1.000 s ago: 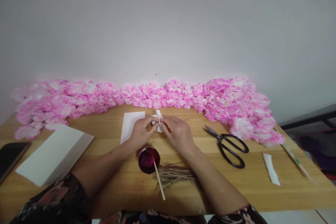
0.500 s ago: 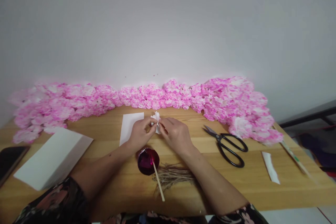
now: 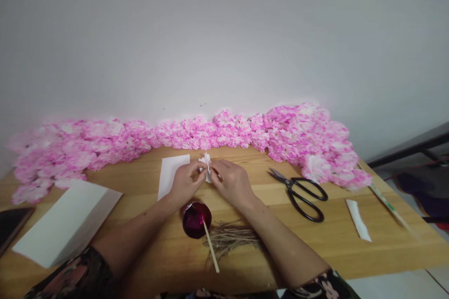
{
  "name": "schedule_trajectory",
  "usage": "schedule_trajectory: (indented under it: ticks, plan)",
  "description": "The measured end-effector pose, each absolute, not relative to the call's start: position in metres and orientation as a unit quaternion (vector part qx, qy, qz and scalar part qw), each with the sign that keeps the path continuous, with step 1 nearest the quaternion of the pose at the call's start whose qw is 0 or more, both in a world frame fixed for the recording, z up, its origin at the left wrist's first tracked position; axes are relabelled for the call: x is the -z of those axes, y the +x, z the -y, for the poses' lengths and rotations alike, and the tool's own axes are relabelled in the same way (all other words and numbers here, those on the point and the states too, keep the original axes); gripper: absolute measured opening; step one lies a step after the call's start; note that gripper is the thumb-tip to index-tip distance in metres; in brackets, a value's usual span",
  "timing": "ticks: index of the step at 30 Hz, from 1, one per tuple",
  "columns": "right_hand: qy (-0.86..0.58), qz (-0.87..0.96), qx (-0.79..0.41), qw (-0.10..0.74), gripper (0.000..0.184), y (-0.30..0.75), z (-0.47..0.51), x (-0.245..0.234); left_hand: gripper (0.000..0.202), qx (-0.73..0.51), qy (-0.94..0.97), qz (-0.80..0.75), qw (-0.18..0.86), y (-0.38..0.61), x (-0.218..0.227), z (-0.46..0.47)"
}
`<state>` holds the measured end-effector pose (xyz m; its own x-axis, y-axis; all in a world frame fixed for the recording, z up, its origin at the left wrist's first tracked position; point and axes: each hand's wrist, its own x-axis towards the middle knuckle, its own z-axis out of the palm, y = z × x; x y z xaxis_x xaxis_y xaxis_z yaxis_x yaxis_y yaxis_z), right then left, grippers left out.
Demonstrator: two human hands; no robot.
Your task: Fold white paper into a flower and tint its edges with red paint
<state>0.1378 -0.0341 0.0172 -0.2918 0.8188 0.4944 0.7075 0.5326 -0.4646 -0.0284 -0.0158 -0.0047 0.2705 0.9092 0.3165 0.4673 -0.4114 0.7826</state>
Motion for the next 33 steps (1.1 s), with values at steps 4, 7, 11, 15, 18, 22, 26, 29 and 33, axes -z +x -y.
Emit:
schedule_trajectory:
  ticks: [4,7,11,15,18,22,26,29,33]
  plan:
    - [-0.481,0.796,-0.089,0.357,0.017,0.1380,0.0336,-0.0156,0.011,-0.395,0.747,-0.454,0.283,-0.0282,0.0061,0.0157]
    - [-0.483,0.793,-0.093,0.360,0.016,0.1387,0.0332,-0.0148,0.010,-0.394,0.745,-0.454,0.288,-0.0279,0.0059,0.0159]
    - [-0.482,0.793,-0.099,0.360,0.015,0.1397,0.0328,-0.0142,0.010,-0.391,0.745,-0.456,0.289,-0.0279,0.0040,0.0158]
    - [-0.476,0.795,-0.102,0.362,0.016,0.1404,0.0333,-0.0149,0.011,-0.393,0.742,-0.457,0.293,-0.0283,0.0035,0.0156]
    - [-0.476,0.795,-0.096,0.364,0.016,0.1401,0.0341,-0.0160,0.011,-0.396,0.742,-0.455,0.292,-0.0283,0.0043,0.0157]
    - [-0.477,0.796,-0.079,0.363,0.014,0.1394,0.0342,-0.0160,0.010,-0.392,0.746,-0.460,0.280,-0.0278,0.0044,0.0156]
    - [-0.473,0.799,-0.071,0.364,0.014,0.1394,0.0329,-0.0144,0.010,-0.397,0.744,-0.453,0.290,-0.0276,0.0046,0.0158]
    - [-0.470,0.798,-0.074,0.370,0.015,0.1394,0.0324,-0.0132,0.011,-0.404,0.741,-0.448,0.297,-0.0276,0.0054,0.0162]
    - [-0.473,0.796,-0.076,0.369,0.015,0.1388,0.0334,-0.0126,0.010,-0.406,0.739,-0.451,0.294,-0.0272,0.0053,0.0160]
